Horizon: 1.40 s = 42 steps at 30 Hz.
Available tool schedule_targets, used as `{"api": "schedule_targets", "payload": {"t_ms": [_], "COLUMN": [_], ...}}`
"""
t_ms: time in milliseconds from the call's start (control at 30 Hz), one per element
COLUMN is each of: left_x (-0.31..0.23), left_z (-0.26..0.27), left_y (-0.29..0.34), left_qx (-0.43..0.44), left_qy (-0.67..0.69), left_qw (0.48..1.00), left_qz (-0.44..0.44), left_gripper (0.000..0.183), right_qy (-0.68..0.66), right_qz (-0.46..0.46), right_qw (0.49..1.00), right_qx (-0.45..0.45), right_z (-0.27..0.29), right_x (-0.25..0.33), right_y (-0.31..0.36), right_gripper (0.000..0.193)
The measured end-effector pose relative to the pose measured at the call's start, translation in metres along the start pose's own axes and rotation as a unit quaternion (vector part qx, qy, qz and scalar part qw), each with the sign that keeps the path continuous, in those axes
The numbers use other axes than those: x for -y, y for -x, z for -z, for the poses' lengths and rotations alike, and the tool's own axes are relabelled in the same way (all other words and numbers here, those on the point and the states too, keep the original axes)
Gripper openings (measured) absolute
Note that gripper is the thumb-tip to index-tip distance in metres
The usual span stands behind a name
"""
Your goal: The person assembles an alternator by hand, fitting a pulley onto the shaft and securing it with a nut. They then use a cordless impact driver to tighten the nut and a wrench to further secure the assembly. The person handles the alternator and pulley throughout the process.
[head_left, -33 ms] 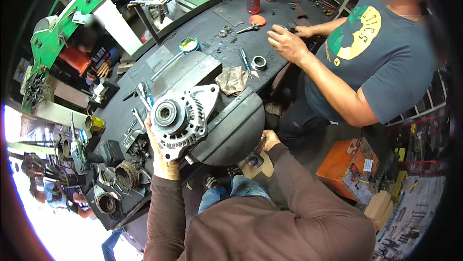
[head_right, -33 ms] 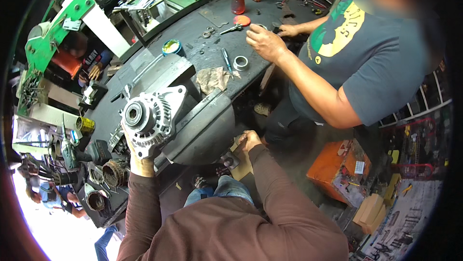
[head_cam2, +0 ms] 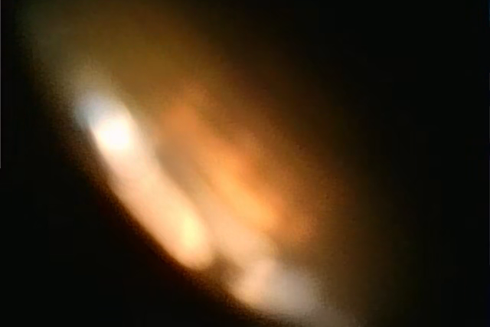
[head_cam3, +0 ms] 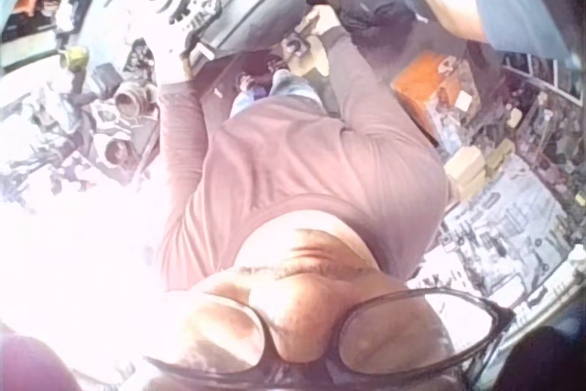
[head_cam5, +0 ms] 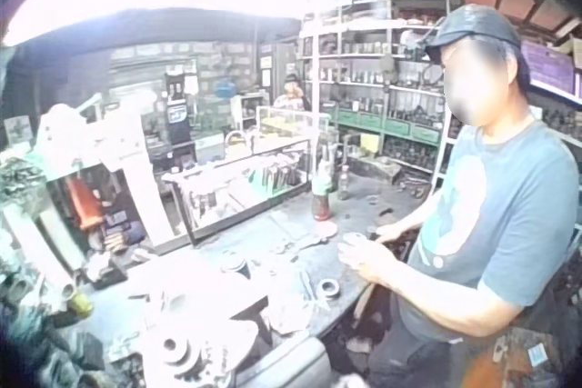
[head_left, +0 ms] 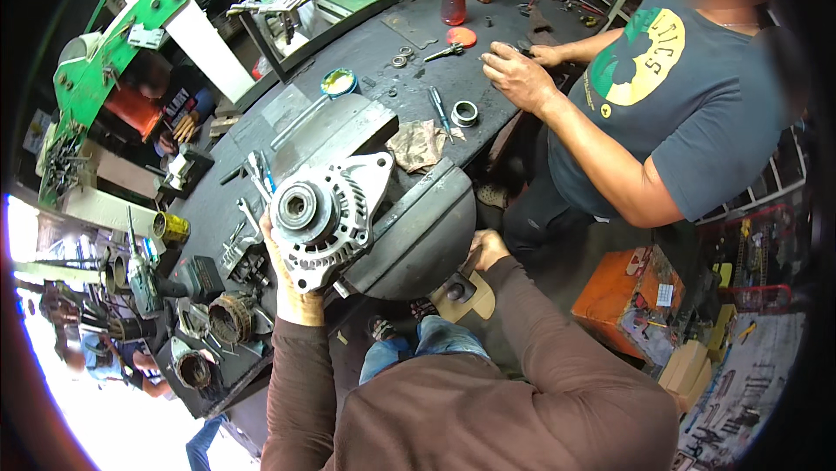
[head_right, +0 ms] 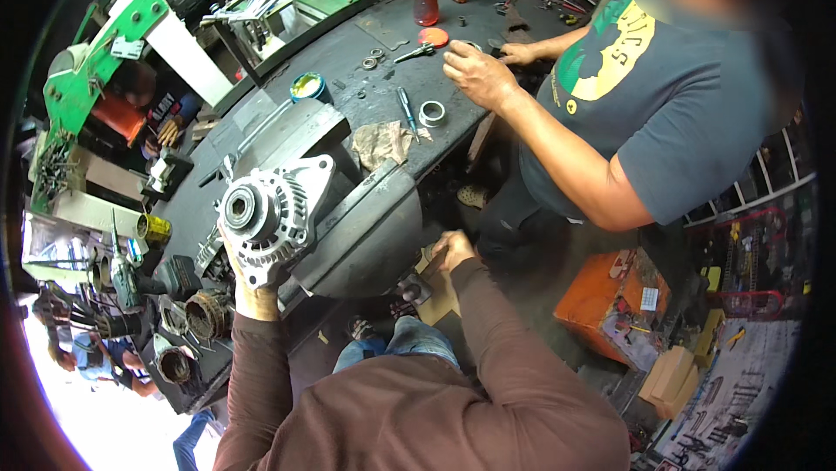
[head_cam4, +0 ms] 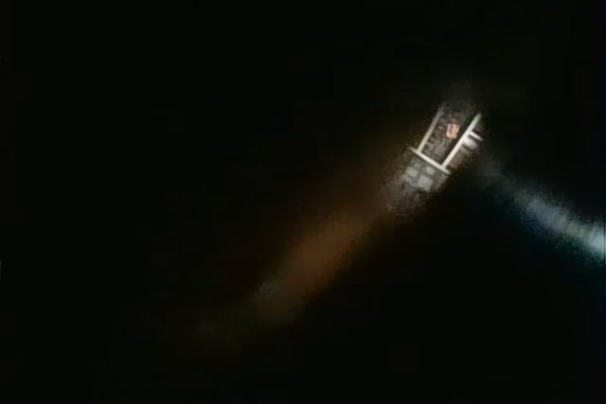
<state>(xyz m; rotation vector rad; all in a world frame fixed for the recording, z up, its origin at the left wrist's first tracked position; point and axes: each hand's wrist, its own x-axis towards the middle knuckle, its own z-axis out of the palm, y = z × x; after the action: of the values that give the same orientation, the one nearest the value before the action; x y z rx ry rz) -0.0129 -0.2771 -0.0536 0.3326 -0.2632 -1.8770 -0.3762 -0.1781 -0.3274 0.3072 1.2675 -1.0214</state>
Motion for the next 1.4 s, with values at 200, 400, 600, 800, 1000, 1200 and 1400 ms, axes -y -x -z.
{"api": "schedule_targets", "payload": {"t_ms": [200,400,600,800,1000,1200,1400], "left_x": [-0.002,-0.008,0.000,-0.001,0.003,0.005,0.006], "left_z": [0.026,0.022,0.019,-0.002,-0.019,-0.017,-0.023], "left_y": [-0.002,0.002,-0.007,-0.006,-0.007,-0.010,-0.009], "left_qx": [-0.073,-0.033,-0.005,0.001,-0.025,-0.010,-0.014], "left_qy": [-0.044,0.092,-0.010,0.005,0.034,0.045,0.004], "left_qw": [0.996,0.995,1.000,1.000,0.999,0.998,0.998], "left_qz": [-0.017,0.026,-0.013,0.003,0.033,0.047,0.069], "left_gripper": [0.062,0.067,0.069,0.065,0.057,0.058,0.058], "right_qy": [-0.326,-0.119,-0.173,-0.153,-0.127,-0.080,0.129], "right_qz": [0.041,0.123,0.324,0.408,0.452,0.504,0.535], "right_qw": [0.923,0.985,0.930,0.896,0.877,0.843,0.709], "right_qx": [0.201,0.027,0.028,0.087,0.103,0.169,0.441], "right_z": [0.051,0.017,-0.054,-0.071,-0.078,-0.090,-0.112], "right_x": [-0.008,0.006,0.119,0.121,0.118,0.105,0.069], "right_y": [-0.049,-0.002,0.146,0.185,0.211,0.250,0.316], "right_gripper": [0.041,0.027,0.016,0.016,0.012,0.006,0.027]}}
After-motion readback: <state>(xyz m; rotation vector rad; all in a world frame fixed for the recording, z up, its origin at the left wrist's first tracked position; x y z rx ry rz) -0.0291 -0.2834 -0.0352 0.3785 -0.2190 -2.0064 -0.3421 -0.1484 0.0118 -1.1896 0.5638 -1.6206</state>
